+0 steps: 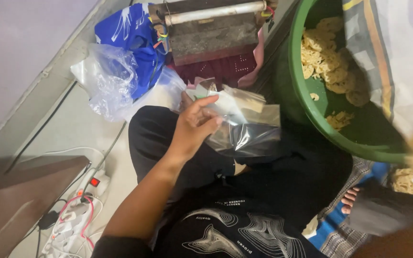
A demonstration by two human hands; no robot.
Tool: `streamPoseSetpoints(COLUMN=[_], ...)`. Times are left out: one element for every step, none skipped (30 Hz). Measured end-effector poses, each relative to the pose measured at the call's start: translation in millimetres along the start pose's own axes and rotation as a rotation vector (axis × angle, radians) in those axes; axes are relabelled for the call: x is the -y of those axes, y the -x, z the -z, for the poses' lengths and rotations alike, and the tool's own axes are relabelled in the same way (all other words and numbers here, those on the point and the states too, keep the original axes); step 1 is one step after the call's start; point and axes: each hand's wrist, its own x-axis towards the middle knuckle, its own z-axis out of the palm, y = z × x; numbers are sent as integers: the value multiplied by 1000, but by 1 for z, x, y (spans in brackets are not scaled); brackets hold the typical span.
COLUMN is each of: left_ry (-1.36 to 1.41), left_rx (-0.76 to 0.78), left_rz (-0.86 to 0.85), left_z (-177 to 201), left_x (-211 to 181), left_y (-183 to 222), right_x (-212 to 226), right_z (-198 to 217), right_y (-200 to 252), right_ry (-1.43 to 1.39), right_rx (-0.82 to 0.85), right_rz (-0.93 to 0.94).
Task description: Manually filling plastic bags with crackers and sealing them using a heat sealer
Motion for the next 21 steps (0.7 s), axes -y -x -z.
streamPoseSetpoints(left_ry=[-2, -4, -4, 29, 62, 62, -4, -71, -72, -30, 11, 11, -116, -245, -245, -283, -320, -318, -281, -244, -242], left_rx=[-18, -37, -37, 5, 47, 42, 64, 84, 78, 92, 106, 102, 68, 35, 34, -50, -136, -134, -121, -108, -106], left_rz=[-42, -87, -87, -96, -105, -108, -159, -210, -214, -319, -423, -421, -494, -565, -562, -629, -695, -692, -735, -778, -777], left_z=[-8, -15, -22, -29, -35, -35, -35, -35, -32, -30, -28, -24, -19, -15, -15, -15, -16, -16, -16, -16, -17], left_x=[-7, -15, -24, -33, -42, -37, -32, -28, -24, -20, -16, -17, -17, -18, -15, -12, -8, -6, -3, 0, -1], left_y=[1, 2, 6, 10, 14, 11, 9, 5, 3, 2, 0, -1, -2, -3, -4, -4, -5, -7, -9, -11, -13], right_x=[14, 35, 35, 36, 39, 40, 40, 41, 51, 60, 69, 75, 82, 88, 87, 87, 87, 85, 83, 81, 83], right_z=[-50, -98, -113, -129, -146, -171, -198, -224, -239, -253, -267, -275, -283, -290, -292, -293, -294, -297, -299, -302, -304], right_y=[-6, -14, -17, -20, -21, -25, -30, -35, -39, -42, -45, -47, -49, -51, -50, -50, -50, -47, -45, -43, -41], right_ry=[-41, -83, -124, -167, -209, -211, -278, -345, -348, -328, -309, -311, -273, -235, -236, -179, -122, -120, -177, -234, -232], right_rx=[-26, -51, -76, -97, -119, -114, -41, 34, 41, 53, 66, 69, 49, 27, 28, 60, 92, 91, 85, 79, 78], right_rz=[1, 4, 8, 11, 15, 17, 38, 60, 62, 84, 106, 103, 136, 169, 166, 196, 225, 222, 182, 143, 142])
